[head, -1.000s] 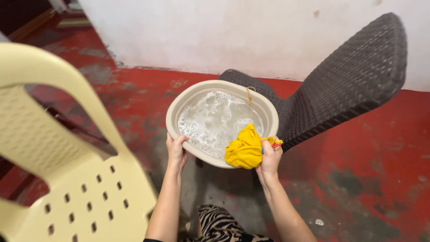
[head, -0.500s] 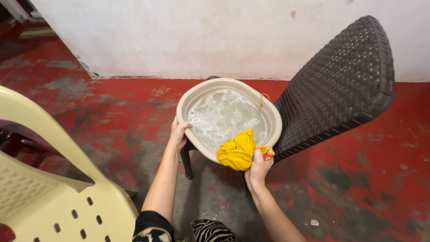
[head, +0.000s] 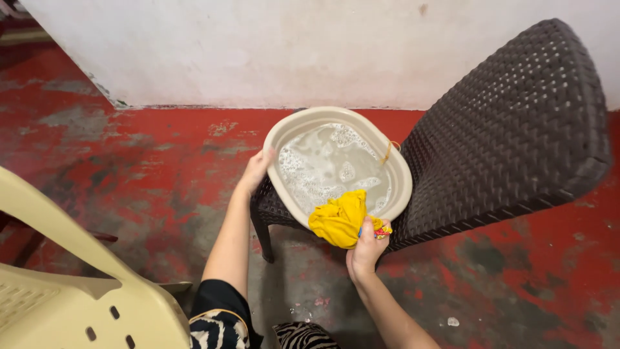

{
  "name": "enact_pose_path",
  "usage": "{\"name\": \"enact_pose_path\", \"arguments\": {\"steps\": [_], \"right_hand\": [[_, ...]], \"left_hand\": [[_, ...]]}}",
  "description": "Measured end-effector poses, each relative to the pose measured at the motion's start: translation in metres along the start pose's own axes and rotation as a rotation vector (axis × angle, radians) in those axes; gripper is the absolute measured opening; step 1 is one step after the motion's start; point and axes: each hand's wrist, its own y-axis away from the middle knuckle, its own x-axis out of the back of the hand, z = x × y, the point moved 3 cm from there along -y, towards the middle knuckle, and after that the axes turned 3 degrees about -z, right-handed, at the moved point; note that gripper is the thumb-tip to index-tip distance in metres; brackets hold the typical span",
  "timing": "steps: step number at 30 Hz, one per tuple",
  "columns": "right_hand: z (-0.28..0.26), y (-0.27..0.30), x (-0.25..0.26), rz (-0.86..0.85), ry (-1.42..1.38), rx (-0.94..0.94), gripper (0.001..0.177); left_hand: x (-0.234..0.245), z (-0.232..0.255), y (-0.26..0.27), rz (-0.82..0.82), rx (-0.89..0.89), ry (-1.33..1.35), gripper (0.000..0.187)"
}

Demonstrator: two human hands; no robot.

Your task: The person wipes a dark brown plastic chair with a yellow cloth, then rinses the cloth in a basin of soapy water. They continue by wiping a beige plastic chair with the same cloth, cleaning the seat and backrest surfaces.

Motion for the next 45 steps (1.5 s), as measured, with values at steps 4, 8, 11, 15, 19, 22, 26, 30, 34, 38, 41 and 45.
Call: {"name": "enact_pose_path", "arguments": {"steps": [4, 8, 11, 15, 19, 22, 26, 30, 34, 38, 41, 45], "right_hand": [[-0.008, 0.001, -0.013, 0.005, 0.006, 0.002, 0.011], [-0.007, -0.002, -0.017, 0.05, 0.01, 0.006, 0.01], [-0.008, -0.003, -0.017, 0.067, 0.016, 0.006, 0.009], [-0.006, -0.008, -0.016, 0.065, 0.034, 0.013, 0.008], [-0.015, -0.017, -0.018, 0.077, 0.058, 0.004, 0.009], [-0.02, -0.029, -0.011, 0.099, 0.085, -0.019, 0.008], [-0.023, -0.037, -0.001, 0.098, 0.078, 0.007, 0.01], [-0.036, -0.043, 0.003, 0.136, 0.085, 0.015, 0.012], [-0.047, -0.05, 0.018, 0.151, 0.092, 0.029, 0.012], [-0.07, -0.062, 0.031, 0.121, 0.087, 0.019, 0.011], [-0.088, -0.07, 0.04, 0.091, 0.062, -0.007, 0.011], [-0.104, -0.075, 0.052, 0.082, 0.043, -0.048, 0.01]], "left_hand": [[0.034, -0.041, -0.024, 0.092, 0.125, -0.023, 0.083], [0.059, -0.064, -0.026, 0.246, 0.157, -0.426, 0.08], [0.054, -0.069, -0.004, 0.148, 0.384, -0.356, 0.076], [0.034, -0.072, 0.017, -0.036, 0.649, 0.445, 0.054], [0.032, -0.076, 0.022, 0.041, 0.641, 0.582, 0.044], [0.026, -0.079, 0.033, 0.045, 0.627, 0.646, 0.043], [0.014, -0.082, 0.053, 0.112, 0.635, 0.648, 0.046], [-0.019, -0.088, 0.08, 0.188, 0.657, 0.704, 0.052], [-0.062, -0.09, 0.11, 0.208, 0.612, 0.781, 0.053], [-0.101, -0.083, 0.138, 0.21, 0.56, 0.944, 0.054], [-0.124, -0.08, 0.16, 0.215, 0.541, 0.959, 0.056], [-0.164, -0.073, 0.196, 0.318, 0.477, 0.996, 0.059]]}}
